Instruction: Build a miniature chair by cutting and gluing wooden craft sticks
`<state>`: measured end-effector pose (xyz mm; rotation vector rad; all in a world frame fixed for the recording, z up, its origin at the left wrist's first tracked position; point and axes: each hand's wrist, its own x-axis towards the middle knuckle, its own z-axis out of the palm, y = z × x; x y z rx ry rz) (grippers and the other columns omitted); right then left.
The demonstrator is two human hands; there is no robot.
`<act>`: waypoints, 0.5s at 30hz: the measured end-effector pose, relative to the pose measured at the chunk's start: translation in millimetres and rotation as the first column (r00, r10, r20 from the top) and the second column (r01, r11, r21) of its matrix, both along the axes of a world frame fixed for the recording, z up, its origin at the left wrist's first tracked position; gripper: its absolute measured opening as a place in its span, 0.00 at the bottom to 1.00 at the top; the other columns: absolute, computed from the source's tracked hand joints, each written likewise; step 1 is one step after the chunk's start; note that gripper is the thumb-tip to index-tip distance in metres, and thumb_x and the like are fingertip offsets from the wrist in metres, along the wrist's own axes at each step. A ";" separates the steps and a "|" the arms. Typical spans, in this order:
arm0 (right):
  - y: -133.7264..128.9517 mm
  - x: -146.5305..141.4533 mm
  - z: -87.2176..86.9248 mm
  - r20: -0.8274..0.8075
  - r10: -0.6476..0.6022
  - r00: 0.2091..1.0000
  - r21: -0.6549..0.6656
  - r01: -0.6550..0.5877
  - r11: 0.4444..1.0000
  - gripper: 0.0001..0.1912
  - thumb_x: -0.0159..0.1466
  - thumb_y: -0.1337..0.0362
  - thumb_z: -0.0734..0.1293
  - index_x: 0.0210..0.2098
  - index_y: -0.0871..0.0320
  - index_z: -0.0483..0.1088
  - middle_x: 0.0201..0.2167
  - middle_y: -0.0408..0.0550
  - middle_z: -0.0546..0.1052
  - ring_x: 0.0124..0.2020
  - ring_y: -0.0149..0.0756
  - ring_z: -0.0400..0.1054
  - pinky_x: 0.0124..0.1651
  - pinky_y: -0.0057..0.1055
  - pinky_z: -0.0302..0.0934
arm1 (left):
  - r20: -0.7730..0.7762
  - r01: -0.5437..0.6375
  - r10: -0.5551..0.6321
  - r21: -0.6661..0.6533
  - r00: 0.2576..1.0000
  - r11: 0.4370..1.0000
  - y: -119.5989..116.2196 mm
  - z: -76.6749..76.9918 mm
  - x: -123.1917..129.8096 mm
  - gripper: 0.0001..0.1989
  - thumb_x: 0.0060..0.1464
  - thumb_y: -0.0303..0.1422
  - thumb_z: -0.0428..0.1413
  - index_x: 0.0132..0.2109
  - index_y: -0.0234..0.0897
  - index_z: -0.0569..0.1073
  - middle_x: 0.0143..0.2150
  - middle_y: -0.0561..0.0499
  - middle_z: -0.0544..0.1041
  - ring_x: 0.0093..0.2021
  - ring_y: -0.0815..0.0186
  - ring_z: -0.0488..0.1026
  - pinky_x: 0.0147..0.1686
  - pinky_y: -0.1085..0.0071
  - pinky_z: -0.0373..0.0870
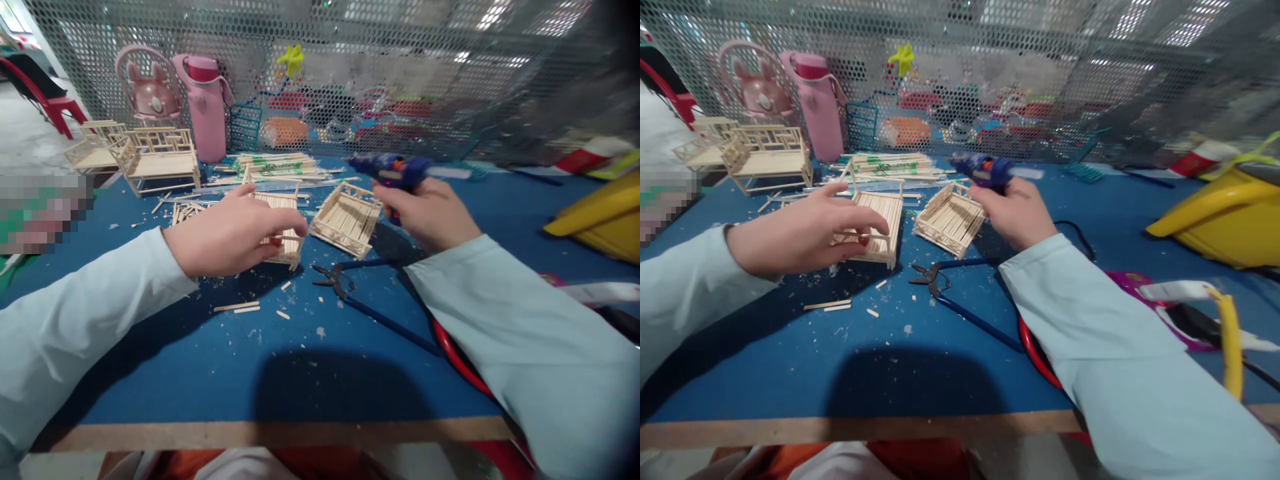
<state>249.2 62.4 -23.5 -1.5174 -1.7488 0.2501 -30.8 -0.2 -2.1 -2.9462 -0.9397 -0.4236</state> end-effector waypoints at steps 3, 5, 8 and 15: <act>0.7 -2.6 -7.0 0.121 0.013 0.993 -0.023 -0.010 1.000 0.14 0.51 0.59 0.66 0.34 0.62 0.73 0.29 0.51 0.75 0.31 0.41 0.66 0.37 0.38 0.60 | 0.039 0.000 -0.004 0.106 0.999 0.994 -3.6 -5.1 -1.5 0.09 0.60 0.31 0.50 0.45 0.41 0.74 0.37 0.52 0.79 0.42 0.64 0.75 0.61 0.49 0.50; 1.3 -2.6 -11.6 0.214 0.016 0.977 -0.031 -0.009 0.999 0.14 0.52 0.58 0.66 0.34 0.62 0.73 0.28 0.53 0.75 0.30 0.44 0.67 0.36 0.39 0.60 | 0.074 -0.050 0.038 0.165 0.997 0.985 -6.6 -7.3 -0.6 0.11 0.61 0.31 0.49 0.42 0.41 0.76 0.34 0.51 0.79 0.42 0.64 0.75 0.60 0.51 0.52; 1.6 -0.8 -16.0 0.329 0.038 0.944 -0.028 -0.030 0.999 0.13 0.57 0.57 0.63 0.35 0.58 0.71 0.30 0.54 0.76 0.31 0.45 0.68 0.34 0.39 0.60 | 0.070 -0.081 0.070 0.161 0.995 0.984 -9.0 -6.0 2.3 0.10 0.60 0.32 0.50 0.39 0.40 0.77 0.32 0.52 0.79 0.39 0.66 0.75 0.57 0.57 0.59; 3.5 1.2 -18.5 0.383 0.037 0.923 -0.022 -0.031 0.999 0.14 0.58 0.56 0.62 0.37 0.58 0.71 0.33 0.56 0.78 0.34 0.48 0.71 0.34 0.40 0.63 | 0.074 -0.099 0.093 0.083 0.993 0.992 -8.2 -0.3 4.4 0.10 0.59 0.29 0.51 0.37 0.41 0.78 0.31 0.55 0.80 0.34 0.70 0.75 0.56 0.64 0.62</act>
